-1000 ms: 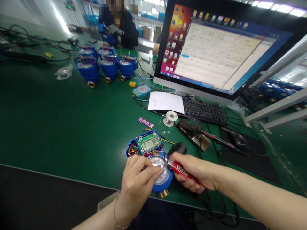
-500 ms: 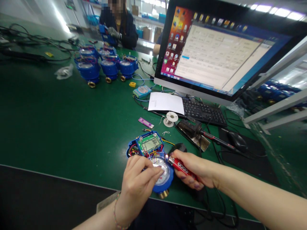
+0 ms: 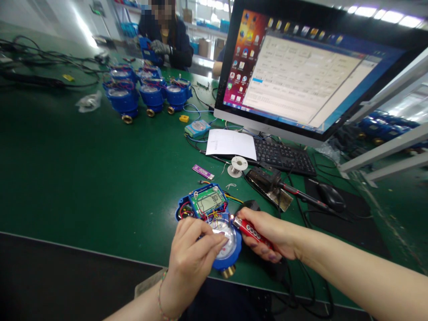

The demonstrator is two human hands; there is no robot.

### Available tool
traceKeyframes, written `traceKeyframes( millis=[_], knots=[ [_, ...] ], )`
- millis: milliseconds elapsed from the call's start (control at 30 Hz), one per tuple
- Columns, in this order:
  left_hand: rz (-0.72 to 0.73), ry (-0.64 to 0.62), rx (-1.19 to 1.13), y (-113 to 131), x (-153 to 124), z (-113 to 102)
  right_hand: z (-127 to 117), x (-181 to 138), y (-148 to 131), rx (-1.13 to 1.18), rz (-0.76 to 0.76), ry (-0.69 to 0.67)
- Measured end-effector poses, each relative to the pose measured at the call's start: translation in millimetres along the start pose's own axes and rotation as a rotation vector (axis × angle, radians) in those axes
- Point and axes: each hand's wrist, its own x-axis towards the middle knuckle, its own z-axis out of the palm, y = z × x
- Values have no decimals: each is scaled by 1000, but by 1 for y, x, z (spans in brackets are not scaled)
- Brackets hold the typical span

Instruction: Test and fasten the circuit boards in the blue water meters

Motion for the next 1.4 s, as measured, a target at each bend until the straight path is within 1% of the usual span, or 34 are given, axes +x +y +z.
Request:
traceKeyframes(
  millis=[267,667,1067,1233,1400],
  knots=[
    [-16,-16,-1,0,-2,1,-1,3,-1,13,-18,-35],
    [-8,-16,10,1,-2,0,-2,3,-5,2,0,-41],
    [-2,-17,12,0,-2,0,0,-1,-4,18,-18,24],
    [-1,-18,14,0,-2,1,-3,1,-2,7,-63,5],
    [2,-20,9,0,-2,0,-3,1,-4,-24,-67,3]
  ],
)
